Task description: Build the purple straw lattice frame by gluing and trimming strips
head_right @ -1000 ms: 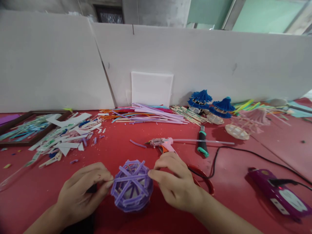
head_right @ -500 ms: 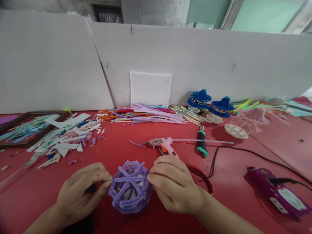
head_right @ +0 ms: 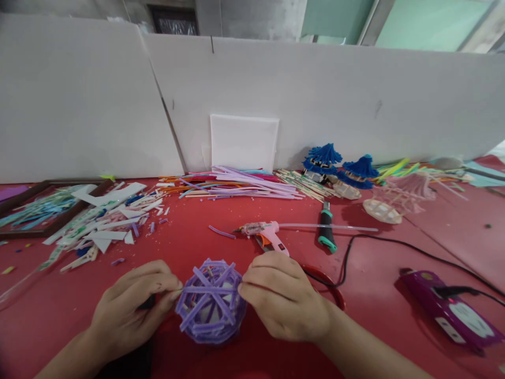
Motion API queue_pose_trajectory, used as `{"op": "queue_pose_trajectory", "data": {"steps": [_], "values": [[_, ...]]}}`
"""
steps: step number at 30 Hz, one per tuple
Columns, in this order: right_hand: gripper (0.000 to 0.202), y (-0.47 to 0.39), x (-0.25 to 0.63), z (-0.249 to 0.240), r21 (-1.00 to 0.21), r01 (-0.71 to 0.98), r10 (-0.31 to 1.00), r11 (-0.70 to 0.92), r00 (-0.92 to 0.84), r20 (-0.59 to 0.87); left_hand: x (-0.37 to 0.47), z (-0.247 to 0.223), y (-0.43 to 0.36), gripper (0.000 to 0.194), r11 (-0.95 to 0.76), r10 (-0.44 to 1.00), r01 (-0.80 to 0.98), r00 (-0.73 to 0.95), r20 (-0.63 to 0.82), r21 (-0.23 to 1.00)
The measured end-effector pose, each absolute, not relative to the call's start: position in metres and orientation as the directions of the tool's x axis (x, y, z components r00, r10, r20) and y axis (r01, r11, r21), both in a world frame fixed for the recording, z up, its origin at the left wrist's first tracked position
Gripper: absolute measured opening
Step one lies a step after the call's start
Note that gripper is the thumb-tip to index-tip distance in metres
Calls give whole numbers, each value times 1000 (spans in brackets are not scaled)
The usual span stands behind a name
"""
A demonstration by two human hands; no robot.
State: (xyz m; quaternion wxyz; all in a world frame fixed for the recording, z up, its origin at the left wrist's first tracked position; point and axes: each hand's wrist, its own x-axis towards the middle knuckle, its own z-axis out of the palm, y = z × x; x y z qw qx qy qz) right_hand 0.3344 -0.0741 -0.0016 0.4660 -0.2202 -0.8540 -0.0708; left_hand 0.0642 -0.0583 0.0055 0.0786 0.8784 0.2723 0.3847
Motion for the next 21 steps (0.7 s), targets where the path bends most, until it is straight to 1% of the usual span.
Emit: {"op": "queue_pose_trajectory", "data": {"steps": [7, 12, 15, 17, 18, 19, 21], "values": [[24, -73, 336, -3, -84, 439, 312, 894, -480, 820, 64, 8, -56, 11, -857, 507, 414, 577, 640, 306], [25, -73, 335, -5, -92, 435, 313, 896, -470, 825, 67, 11, -57, 13, -851, 519, 418, 575, 633, 318], [26, -72, 336, -5, -111, 436, 332, 893, -472, 816, 64, 7, -58, 13, -862, 503, 390, 572, 648, 325], [22, -73, 337, -7, -135, 432, 355, 892, -484, 800, 58, 2, -58, 9, -852, 522, 376, 555, 647, 365], [17, -73, 339, -8, -150, 432, 370, 889, -488, 791, 56, -1, -58, 13, -834, 551, 373, 540, 636, 406], [16, -74, 341, -9, -167, 433, 386, 886, -490, 781, 53, -4, -58, 26, -805, 593, 367, 521, 614, 466], [38, -75, 345, -12, -204, 426, 414, 882, -491, 766, 50, -9, -59, 59, -721, 680, 335, 512, 526, 606]]}}
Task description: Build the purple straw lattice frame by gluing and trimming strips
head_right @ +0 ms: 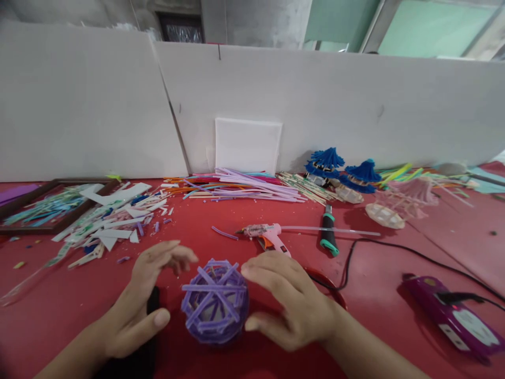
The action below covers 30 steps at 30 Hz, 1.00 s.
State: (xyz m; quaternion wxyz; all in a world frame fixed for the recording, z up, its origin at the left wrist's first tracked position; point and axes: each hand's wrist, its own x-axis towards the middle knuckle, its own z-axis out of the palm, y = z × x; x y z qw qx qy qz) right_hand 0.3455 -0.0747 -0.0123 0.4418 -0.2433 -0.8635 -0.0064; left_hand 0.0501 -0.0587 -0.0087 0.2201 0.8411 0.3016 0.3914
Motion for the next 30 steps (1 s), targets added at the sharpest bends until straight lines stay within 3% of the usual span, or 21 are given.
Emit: {"op": "queue_pose_trajectory", "data": {"steps": [3, 6, 8, 11, 21, 25, 30], "values": [[55, -76, 352, -18, -266, 407, 452, 874, -480, 752, 54, -14, -63, 102, -551, 755, 329, 588, 291, 767], [55, -76, 353, -24, -290, 409, 470, 865, -457, 755, 66, -19, -71, 121, -381, 769, 283, 626, 132, 880], [54, -76, 351, -27, -295, 417, 474, 860, -435, 766, 74, -21, -75, 113, -316, 781, 203, 610, 133, 927], [52, -75, 347, -28, -309, 444, 494, 841, -396, 774, 81, -18, -76, 91, -380, 789, 189, 577, 211, 905], [39, -71, 344, -23, -348, 453, 510, 821, -307, 803, 75, -14, -69, 71, -621, 760, 334, 478, 440, 709], [28, -73, 338, -16, -314, 471, 490, 825, -318, 812, 75, -14, -68, 69, -621, 768, 357, 457, 450, 698], [20, -69, 336, -7, -317, 528, 530, 788, -319, 786, 79, -9, -68, 68, -502, 821, 333, 474, 319, 798]]}}
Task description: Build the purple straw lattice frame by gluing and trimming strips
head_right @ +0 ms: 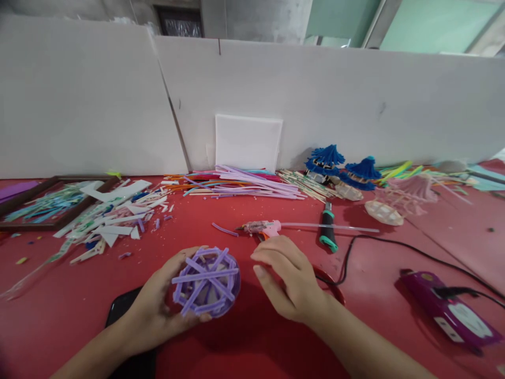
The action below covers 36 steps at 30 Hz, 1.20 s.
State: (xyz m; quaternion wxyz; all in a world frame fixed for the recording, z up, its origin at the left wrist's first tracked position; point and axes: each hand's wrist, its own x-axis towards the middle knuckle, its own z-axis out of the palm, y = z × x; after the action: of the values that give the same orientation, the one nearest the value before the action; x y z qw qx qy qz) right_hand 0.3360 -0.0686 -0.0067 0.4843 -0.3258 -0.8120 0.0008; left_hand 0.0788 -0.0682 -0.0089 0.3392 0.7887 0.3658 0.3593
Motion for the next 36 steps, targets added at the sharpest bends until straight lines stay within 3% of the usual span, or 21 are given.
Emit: {"op": "queue_pose_trajectory", "data": {"steps": [3, 6, 9, 13, 15, 19, 22, 27, 30, 33, 34, 36], "values": [[11, -58, 348, -7, -371, 705, 715, 605, -276, 642, 75, -11, -67, 71, -445, 847, 364, 467, 253, 818], [16, -44, 366, -15, -399, 893, 963, 207, -113, 246, 67, -15, -63, 78, -402, 862, 381, 465, 204, 832], [24, -34, 374, -26, -402, 912, 993, 75, -34, 109, 58, -13, -58, 79, -362, 850, 326, 499, 166, 874], [23, -27, 369, -33, -445, 895, 998, 26, 6, 70, 50, -11, -55, 84, -310, 803, 229, 582, 125, 923], [25, -24, 367, -33, -486, 874, 998, 1, 28, 53, 51, -14, -55, 96, -350, 803, 239, 575, 159, 906], [27, -20, 373, -33, -607, 794, 992, -30, 97, 79, 65, -29, -57, 136, -397, 908, 364, 291, 302, 843], [26, -20, 377, -32, -719, 695, 969, -22, 192, 155, 76, -34, -59, 121, -315, 949, 320, 116, 293, 894], [39, -31, 366, -21, -871, 483, 956, 87, 206, 209, 78, -27, -54, 109, -202, 963, 194, 215, 160, 960], [33, -45, 359, -15, -889, 428, 950, 164, 174, 259, 64, -25, -46, 116, -284, 934, 234, 288, 213, 930], [23, -61, 358, -16, -882, 432, 953, 187, 139, 270, 46, -18, -39, 122, -507, 840, 351, 408, 358, 787], [21, -66, 359, -18, -882, 428, 956, 197, 116, 269, 42, -11, -38, 114, -560, 809, 347, 426, 405, 753], [18, -72, 361, -20, -886, 407, 960, 224, 63, 272, 39, 9, -35, 67, -565, 810, 402, 434, 394, 720]]}}
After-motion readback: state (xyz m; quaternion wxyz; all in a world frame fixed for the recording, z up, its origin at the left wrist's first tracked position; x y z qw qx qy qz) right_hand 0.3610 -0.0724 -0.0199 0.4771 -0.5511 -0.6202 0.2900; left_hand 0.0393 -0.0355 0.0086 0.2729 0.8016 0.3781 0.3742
